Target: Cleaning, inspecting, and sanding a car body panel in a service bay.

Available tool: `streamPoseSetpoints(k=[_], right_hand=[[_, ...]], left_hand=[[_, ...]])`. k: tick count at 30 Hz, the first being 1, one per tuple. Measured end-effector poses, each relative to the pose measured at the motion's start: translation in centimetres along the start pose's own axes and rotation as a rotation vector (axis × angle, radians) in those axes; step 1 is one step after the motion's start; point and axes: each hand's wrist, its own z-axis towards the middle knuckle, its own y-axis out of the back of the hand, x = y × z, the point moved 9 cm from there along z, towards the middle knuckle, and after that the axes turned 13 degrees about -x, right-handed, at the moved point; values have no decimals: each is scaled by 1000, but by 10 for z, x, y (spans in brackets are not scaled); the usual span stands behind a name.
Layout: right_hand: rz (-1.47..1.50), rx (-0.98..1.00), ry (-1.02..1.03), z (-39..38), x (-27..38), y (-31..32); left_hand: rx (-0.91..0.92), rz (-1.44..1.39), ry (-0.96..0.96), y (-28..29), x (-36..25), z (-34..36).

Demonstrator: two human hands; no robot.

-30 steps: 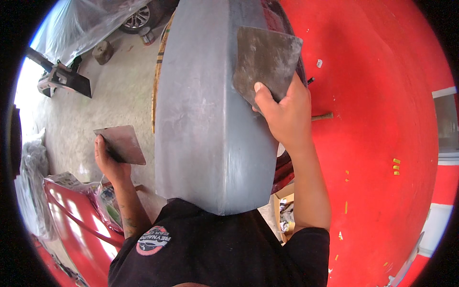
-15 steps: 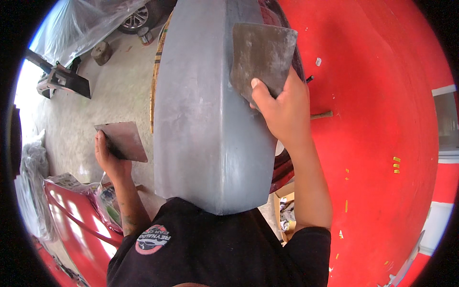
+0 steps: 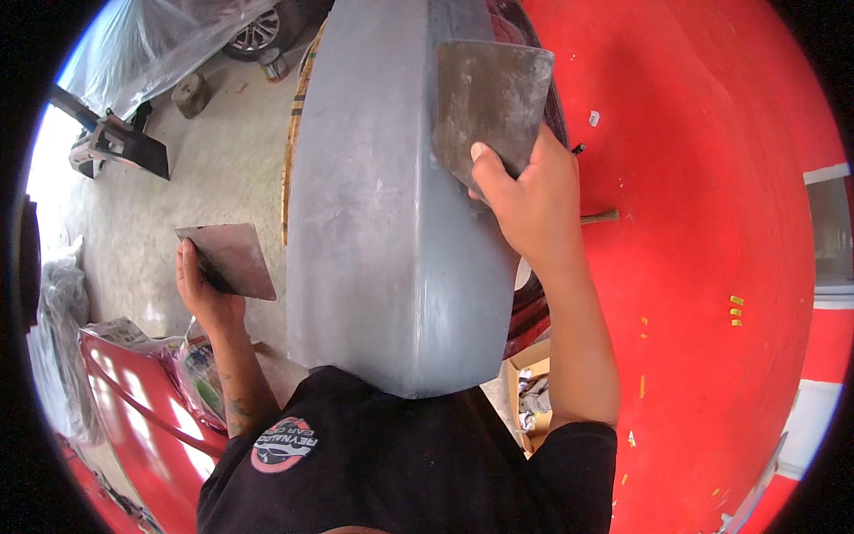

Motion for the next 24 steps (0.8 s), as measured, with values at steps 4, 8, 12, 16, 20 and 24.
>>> streamPoseSetpoints(k=[4,8,12,16,20,24], right_hand=[[46,-43,1,-4,-1,3],[55,-50,19,3,0,1],[39,-26,26,-2,0,3],[6,-31,20,0,-2,1],[-31,-17,-10,-4,-1,2],[53,-87,18,4,-3,5]], left_hand=[[2,-17,-6,-1,-2,-1],[17,-28,-11,3,-4,1],[-17,-19,-4,6,-2,1],[-41,-12,-11,6,-3,0],[-12,-18,-5,6,-3,2],[-28,-8,-5,7,-4,1]])
